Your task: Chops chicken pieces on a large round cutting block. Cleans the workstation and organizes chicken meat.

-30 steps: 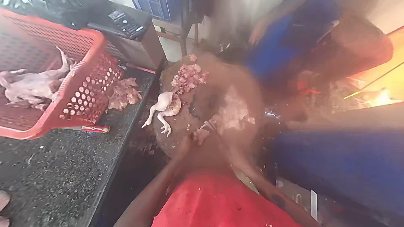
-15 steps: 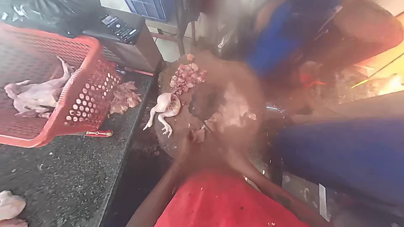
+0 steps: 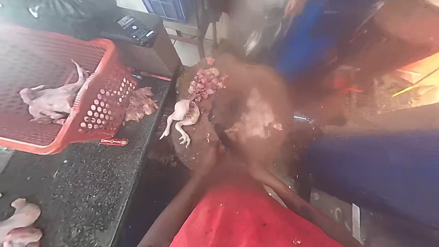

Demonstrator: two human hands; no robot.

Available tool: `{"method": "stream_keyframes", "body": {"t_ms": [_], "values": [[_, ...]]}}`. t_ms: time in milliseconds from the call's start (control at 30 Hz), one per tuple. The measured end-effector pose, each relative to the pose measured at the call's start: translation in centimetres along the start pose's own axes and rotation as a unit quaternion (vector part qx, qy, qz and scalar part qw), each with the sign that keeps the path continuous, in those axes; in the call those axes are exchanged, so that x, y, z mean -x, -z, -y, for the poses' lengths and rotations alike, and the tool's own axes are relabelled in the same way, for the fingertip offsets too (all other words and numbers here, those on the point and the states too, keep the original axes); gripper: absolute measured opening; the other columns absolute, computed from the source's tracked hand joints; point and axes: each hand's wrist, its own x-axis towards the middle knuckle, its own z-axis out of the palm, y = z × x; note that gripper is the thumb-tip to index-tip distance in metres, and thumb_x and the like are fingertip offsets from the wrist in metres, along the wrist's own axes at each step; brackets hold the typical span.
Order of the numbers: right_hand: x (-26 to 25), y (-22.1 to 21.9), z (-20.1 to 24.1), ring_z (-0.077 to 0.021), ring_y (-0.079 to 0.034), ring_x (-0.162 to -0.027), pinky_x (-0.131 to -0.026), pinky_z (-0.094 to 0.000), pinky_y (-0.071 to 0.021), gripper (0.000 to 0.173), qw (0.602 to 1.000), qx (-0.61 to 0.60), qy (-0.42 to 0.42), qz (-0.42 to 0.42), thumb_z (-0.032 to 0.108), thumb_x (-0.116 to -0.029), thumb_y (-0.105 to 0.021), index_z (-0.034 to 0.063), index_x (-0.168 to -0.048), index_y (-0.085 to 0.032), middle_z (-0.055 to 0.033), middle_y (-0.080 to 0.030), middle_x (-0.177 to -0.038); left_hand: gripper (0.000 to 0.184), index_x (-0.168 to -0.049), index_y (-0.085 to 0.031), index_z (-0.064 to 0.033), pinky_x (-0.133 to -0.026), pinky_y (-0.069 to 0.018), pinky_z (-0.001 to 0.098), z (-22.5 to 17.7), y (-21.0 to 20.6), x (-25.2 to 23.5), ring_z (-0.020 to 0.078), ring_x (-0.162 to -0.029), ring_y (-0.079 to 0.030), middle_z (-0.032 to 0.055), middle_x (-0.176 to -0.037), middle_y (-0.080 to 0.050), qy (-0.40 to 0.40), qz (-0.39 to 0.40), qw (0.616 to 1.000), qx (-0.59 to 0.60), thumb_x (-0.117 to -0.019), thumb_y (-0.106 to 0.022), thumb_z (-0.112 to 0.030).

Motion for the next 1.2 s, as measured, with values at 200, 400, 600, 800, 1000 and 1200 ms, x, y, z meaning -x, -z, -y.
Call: {"method": "stream_keyframes", "body": {"t_ms": [200, 400, 600, 800, 1000, 1200], "values": [[3.0, 3.2, 1.8, -0.0277, -0.061, -0.077, -0.075, -0.0517, -0.0516, 0.051, 0.990, -0.006, 0.025, -0.136, 0.049, -0.1069, -0.047, 0.0009, -0.110, -0.063, -0.0141, -0.060, -0.084, 0.032, -0.119, -0.061, -0.0007, -0.082, -0.0592, 0.0411, -1.0, 2.1, -1.1, 0.0207, -0.089, -0.069, 0.0132, -0.103, -0.069, 0.005, -0.010, 0.946, 0.324, -0.0977, -0.068, -0.023], [7.1, 2.9, 7.2, -0.0071, -0.055, -0.063, -0.062, -0.0289, -0.0509, 0.040, 0.934, -0.078, 0.270, -0.222, 0.042, -0.1040, -0.052, 0.0055, -0.114, -0.067, 0.0007, -0.059, -0.076, 0.039, -0.130, -0.057, -0.0009, -0.066, -0.0597, 0.0353, 0.9, 0.5, -1.8, 0.0176, -0.071, -0.069, 0.0120, -0.100, -0.071, 0.045, 0.055, 0.961, 0.267, -0.1022, -0.063, -0.027], [0.8, -0.9, 3.0, -0.0305, -0.063, -0.085, -0.081, -0.0537, -0.0512, 0.051, 0.998, 0.022, 0.042, -0.047, 0.049, -0.1071, -0.046, 0.0006, -0.112, -0.063, -0.0171, -0.063, -0.092, 0.031, -0.120, -0.064, -0.0023, -0.064, -0.0577, 0.0388, 5.1, 0.7, 1.1, 0.0185, -0.068, -0.065, 0.0113, -0.094, -0.069, 0.073, 0.040, 0.964, 0.253, -0.1066, -0.055, -0.029], [3.3, 0.1, 3.3, -0.0337, -0.068, -0.104, -0.095, -0.0558, -0.0519, 0.052, 0.990, 0.101, 0.088, -0.043, 0.048, -0.1075, -0.046, 0.0051, -0.130, -0.063, -0.0193, -0.070, -0.110, 0.036, -0.128, -0.063, 0.0004, -0.079, -0.0593, 0.0444, 8.6, 5.8, 4.0, 0.0230, -0.086, -0.070, 0.0165, -0.107, -0.070, 0.085, -0.117, 0.949, 0.281, -0.1084, -0.050, -0.027], [-0.2, 2.7, 0.2, -0.0335, -0.061, -0.084, -0.078, -0.0584, -0.0486, 0.055, 0.987, 0.113, 0.061, 0.094, 0.052, -0.1053, -0.049, -0.0010, -0.110, -0.062, -0.0191, -0.061, -0.090, 0.029, -0.121, -0.062, 0.0015, -0.058, -0.0542, 0.0278, 9.0, 10.1, 2.7, 0.0092, -0.063, -0.061, 0.0062, -0.090, -0.067, 0.052, -0.240, 0.895, 0.372, -0.1083, -0.049, -0.022], [6.2, 12.3, 2.8, -0.0385, -0.064, -0.093, -0.085, -0.0539, -0.0515, 0.043, 0.983, 0.079, 0.112, -0.124, 0.029, -0.1091, -0.048, -0.0096, -0.124, -0.061, -0.0300, -0.065, -0.105, 0.029, -0.119, -0.062, 0.0010, -0.061, -0.0554, 0.0282, 6.4, 9.8, -0.1, 0.0089, -0.067, -0.063, 0.0052, -0.090, -0.068, -0.002, -0.168, 0.917, 0.361, -0.1068, -0.050, -0.022]]}}
